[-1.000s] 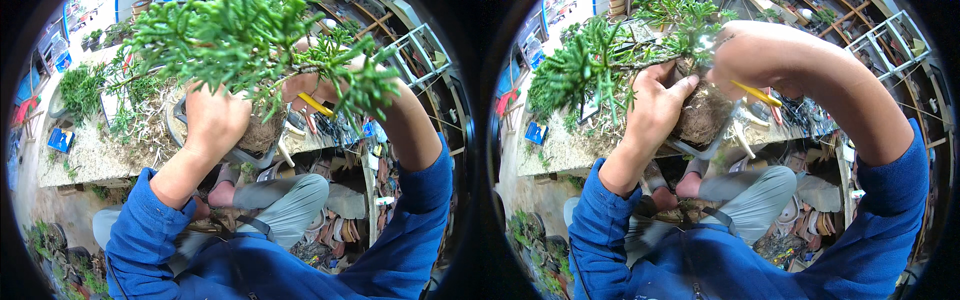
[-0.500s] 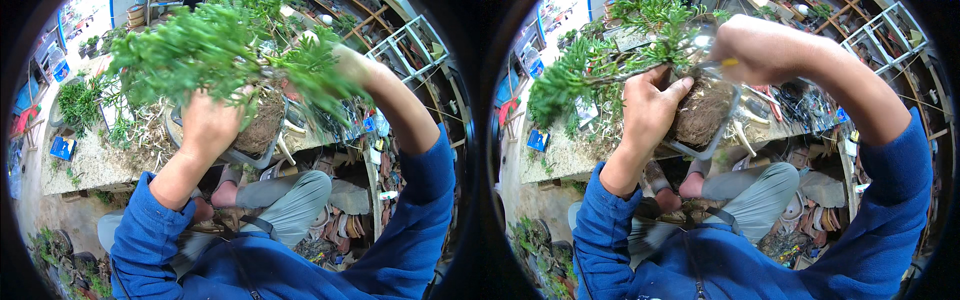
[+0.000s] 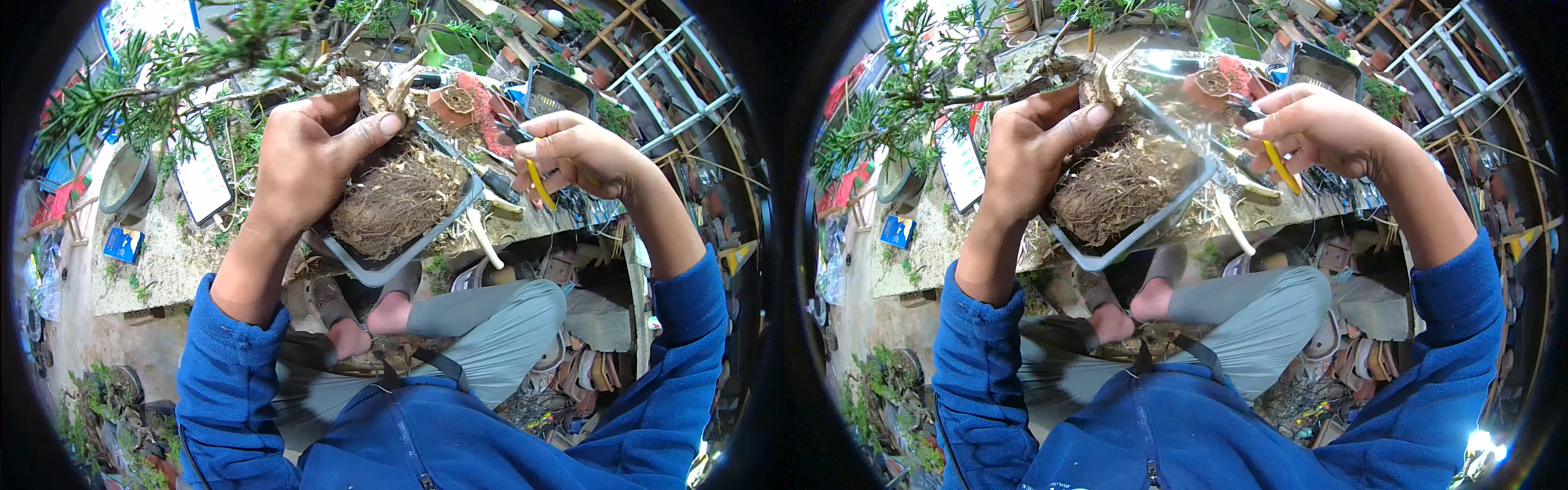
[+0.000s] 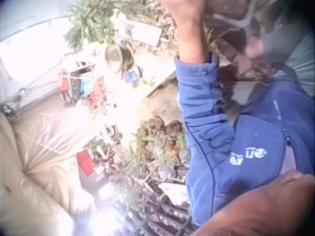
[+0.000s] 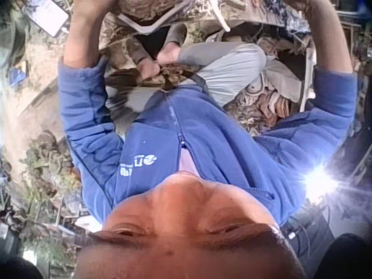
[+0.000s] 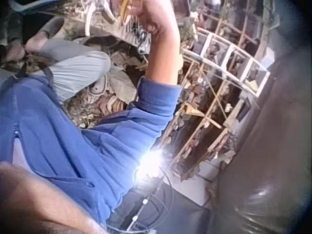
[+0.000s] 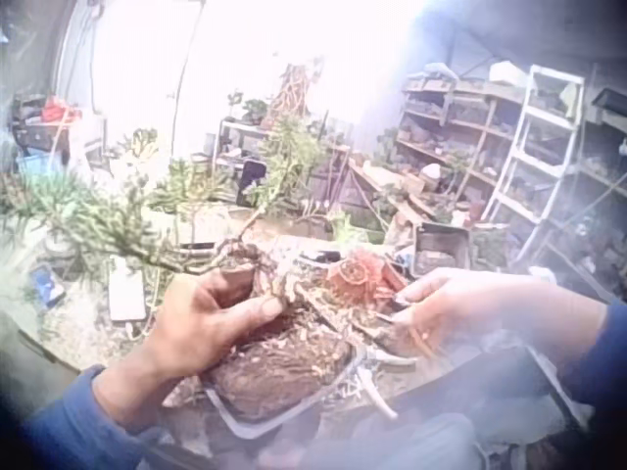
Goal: The person trims the exposed roots of a potted bonsai tree using a root hook and pruning shears. They rotate the pot to access different sides, scrape away soil, and cut individual roots near the trunk.
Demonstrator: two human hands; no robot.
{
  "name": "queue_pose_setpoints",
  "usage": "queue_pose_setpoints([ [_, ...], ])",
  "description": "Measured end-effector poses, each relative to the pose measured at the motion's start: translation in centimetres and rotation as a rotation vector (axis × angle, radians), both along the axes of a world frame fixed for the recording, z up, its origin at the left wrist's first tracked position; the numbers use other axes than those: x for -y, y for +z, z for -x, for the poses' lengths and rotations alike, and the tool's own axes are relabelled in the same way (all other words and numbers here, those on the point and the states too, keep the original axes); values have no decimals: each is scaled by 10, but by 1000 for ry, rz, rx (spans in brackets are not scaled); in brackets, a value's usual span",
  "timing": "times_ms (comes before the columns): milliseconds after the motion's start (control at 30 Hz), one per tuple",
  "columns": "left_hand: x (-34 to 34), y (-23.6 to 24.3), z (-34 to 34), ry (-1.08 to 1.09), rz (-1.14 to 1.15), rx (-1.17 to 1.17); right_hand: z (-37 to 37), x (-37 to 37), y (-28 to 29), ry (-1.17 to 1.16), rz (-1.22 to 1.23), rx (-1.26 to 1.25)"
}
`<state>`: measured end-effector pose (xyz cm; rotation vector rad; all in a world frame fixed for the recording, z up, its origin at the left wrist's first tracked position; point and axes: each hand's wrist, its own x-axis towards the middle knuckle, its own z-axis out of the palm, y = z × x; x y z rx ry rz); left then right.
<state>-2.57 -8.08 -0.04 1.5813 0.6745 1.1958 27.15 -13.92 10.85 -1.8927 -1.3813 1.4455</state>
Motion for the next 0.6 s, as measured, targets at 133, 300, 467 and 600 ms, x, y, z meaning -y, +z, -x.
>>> queue_pose_setpoints([
  [133,-5,-5,7,-100,54,35,1,11,-7,62,-44,-167],
  [300,-2,-5,11,-200,99,129,37,21,8,289,-86,-228],
  [467,0,0,9,-221,152,147,65,11,7,310,20,-261],
  [600,2,1,9,-195,138,118,76,-3,2,264,107,-387],
])
